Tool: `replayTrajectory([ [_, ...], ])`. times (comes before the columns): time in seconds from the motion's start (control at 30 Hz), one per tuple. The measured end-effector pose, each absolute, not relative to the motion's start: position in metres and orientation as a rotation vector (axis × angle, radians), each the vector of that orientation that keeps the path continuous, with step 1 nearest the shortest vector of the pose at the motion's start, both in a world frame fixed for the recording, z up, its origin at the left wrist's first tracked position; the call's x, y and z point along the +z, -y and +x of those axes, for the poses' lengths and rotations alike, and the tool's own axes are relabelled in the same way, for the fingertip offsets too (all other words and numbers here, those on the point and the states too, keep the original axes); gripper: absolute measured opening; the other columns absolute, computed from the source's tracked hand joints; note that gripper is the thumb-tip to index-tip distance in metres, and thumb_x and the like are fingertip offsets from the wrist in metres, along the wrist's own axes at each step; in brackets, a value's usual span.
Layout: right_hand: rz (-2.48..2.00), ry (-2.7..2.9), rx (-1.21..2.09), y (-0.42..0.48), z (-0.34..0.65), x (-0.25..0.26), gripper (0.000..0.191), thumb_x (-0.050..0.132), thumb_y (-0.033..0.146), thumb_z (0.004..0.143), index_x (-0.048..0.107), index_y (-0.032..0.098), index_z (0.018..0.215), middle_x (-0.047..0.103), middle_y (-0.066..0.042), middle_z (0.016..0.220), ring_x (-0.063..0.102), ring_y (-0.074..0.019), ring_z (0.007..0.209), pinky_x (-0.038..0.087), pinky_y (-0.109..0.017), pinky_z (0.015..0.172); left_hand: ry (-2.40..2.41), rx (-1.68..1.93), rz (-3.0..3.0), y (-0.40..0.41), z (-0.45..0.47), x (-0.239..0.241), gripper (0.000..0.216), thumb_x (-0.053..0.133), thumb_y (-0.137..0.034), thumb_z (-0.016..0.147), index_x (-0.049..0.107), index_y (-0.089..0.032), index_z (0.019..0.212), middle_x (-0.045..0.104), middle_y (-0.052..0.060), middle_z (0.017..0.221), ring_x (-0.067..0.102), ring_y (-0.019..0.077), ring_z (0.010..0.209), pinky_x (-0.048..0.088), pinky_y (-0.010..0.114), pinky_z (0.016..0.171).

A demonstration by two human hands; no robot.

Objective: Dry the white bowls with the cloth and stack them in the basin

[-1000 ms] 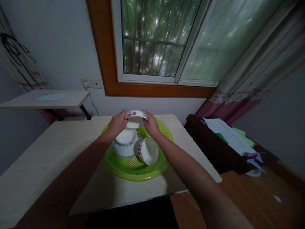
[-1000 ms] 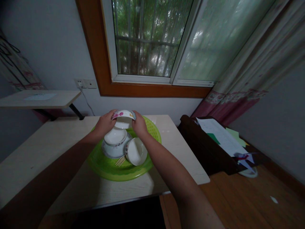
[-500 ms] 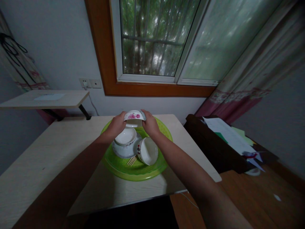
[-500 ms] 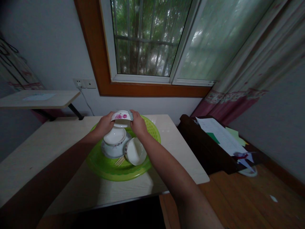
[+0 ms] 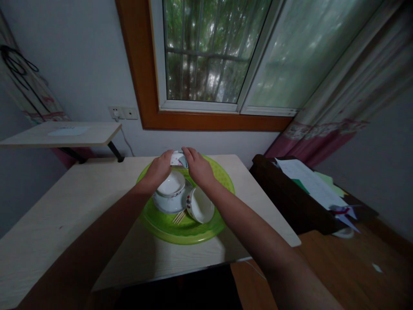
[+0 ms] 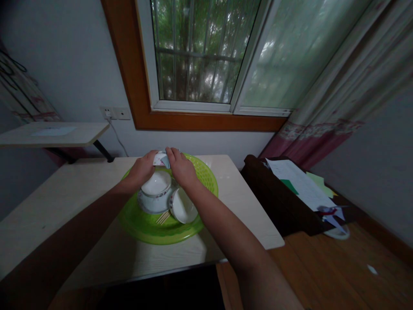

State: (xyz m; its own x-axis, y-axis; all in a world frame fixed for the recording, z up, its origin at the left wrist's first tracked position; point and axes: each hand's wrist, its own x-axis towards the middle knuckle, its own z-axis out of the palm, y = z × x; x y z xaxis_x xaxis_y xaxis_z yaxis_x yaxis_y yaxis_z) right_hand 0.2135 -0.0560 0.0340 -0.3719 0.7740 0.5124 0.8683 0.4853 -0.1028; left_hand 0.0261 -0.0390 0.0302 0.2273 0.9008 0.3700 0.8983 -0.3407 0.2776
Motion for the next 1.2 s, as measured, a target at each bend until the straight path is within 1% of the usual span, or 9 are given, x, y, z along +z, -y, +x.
replayTrajectory([
  [0.13, -1.277, 2.049, -0.023, 0.044, 0.221, 0.023, 0.068, 0.049, 0.007, 0.084, 0.04, 0.014, 0.151, 0.054, -0.018, 0.146, 0.059, -0.0297, 0.124, 0.052, -0.046, 0.105, -1.739, 0.905, 2.434, 0.034, 0.021, 0.025, 0.052, 0.042, -0.007, 0.09, 0.049, -0.013, 0.141, 0.062, 0.017, 0.14, 0.063, 0.0265, 0.125, 0.049, 0.04, 0.109],
  [0.23, -1.2, 1.942, 0.106, 0.03, 0.227, 0.012, 0.067, 0.051, 0.003, 0.077, 0.048, 0.007, 0.144, 0.061, -0.02, 0.136, 0.057, -0.0292, 0.127, 0.049, -0.045, 0.11, -1.707, 0.977, 2.432, 0.03, 0.018, 0.022, 0.06, 0.043, -0.002, 0.084, 0.047, -0.014, 0.143, 0.059, 0.016, 0.144, 0.061, 0.0254, 0.129, 0.046, 0.04, 0.113],
  [0.43, -1.121, 1.831, 0.226, 0.018, 0.228, 0.003, 0.057, 0.052, 0.004, 0.078, 0.056, 0.014, 0.134, 0.065, -0.015, 0.134, 0.059, -0.0266, 0.125, 0.046, -0.046, 0.112, -1.617, 1.089, 2.469, 0.026, 0.016, 0.018, 0.066, 0.046, 0.001, 0.079, 0.047, -0.013, 0.144, 0.059, 0.016, 0.144, 0.059, 0.0247, 0.131, 0.045, 0.039, 0.115],
  [0.63, -1.133, 1.736, 0.362, 0.02, 0.229, 0.005, 0.043, 0.051, 0.004, 0.074, 0.065, 0.019, 0.111, 0.072, -0.008, 0.11, 0.066, -0.0239, 0.102, 0.056, -0.045, 0.098, -1.528, 1.176, 2.467, 0.021, 0.016, 0.016, 0.059, 0.051, -0.004, 0.081, 0.052, -0.013, 0.14, 0.062, 0.015, 0.14, 0.06, 0.0244, 0.128, 0.047, 0.039, 0.114],
  [0.83, -1.103, 1.611, 0.591, 0.01, 0.23, -0.009, 0.037, 0.051, 0.01, 0.077, 0.065, 0.022, 0.108, 0.072, -0.004, 0.104, 0.068, -0.0209, 0.09, 0.064, -0.039, 0.078, -1.476, 1.12, 2.388, 0.019, 0.016, 0.016, 0.049, 0.053, -0.01, 0.084, 0.059, -0.014, 0.133, 0.07, 0.014, 0.127, 0.068, 0.0258, 0.114, 0.052, 0.04, 0.103],
  [0.9, -1.112, 1.614, 0.596, 0.009, 0.23, -0.011, 0.036, 0.05, 0.01, 0.078, 0.065, 0.022, 0.108, 0.072, -0.004, 0.103, 0.068, -0.0213, 0.089, 0.064, -0.038, 0.076, -1.465, 1.104, 2.371, 0.019, 0.015, 0.015, 0.05, 0.052, -0.009, 0.083, 0.059, -0.014, 0.133, 0.071, 0.014, 0.126, 0.068, 0.0257, 0.113, 0.053, 0.04, 0.101],
  [1.03, -1.169, 1.731, 0.414, 0.014, 0.23, -0.005, 0.039, 0.05, 0.007, 0.077, 0.066, 0.018, 0.111, 0.073, -0.008, 0.108, 0.068, -0.0247, 0.101, 0.059, -0.045, 0.095, -1.482, 1.106, 2.352, 0.017, 0.014, 0.011, 0.052, 0.051, -0.007, 0.081, 0.058, -0.014, 0.132, 0.071, 0.014, 0.125, 0.068, 0.0262, 0.113, 0.053, 0.04, 0.101],
  [1.1, -1.189, 1.794, 0.29, 0.019, 0.231, 0.0, 0.047, 0.05, 0.004, 0.077, 0.064, 0.015, 0.12, 0.071, -0.012, 0.12, 0.065, -0.0263, 0.113, 0.052, -0.046, 0.106, -1.504, 1.12, 2.345, 0.018, 0.014, 0.01, 0.053, 0.049, -0.006, 0.081, 0.057, -0.013, 0.133, 0.071, 0.015, 0.124, 0.068, 0.0268, 0.113, 0.053, 0.04, 0.101],
  [1.2, -1.222, 1.866, 0.157, 0.027, 0.23, 0.008, 0.061, 0.05, 0.002, 0.077, 0.054, 0.011, 0.138, 0.064, -0.018, 0.134, 0.06, -0.0282, 0.125, 0.048, -0.046, 0.112, -1.535, 1.132, 2.333, 0.021, 0.015, 0.012, 0.057, 0.048, -0.004, 0.08, 0.054, -0.014, 0.136, 0.07, 0.016, 0.127, 0.068, 0.0261, 0.114, 0.053, 0.04, 0.102],
])
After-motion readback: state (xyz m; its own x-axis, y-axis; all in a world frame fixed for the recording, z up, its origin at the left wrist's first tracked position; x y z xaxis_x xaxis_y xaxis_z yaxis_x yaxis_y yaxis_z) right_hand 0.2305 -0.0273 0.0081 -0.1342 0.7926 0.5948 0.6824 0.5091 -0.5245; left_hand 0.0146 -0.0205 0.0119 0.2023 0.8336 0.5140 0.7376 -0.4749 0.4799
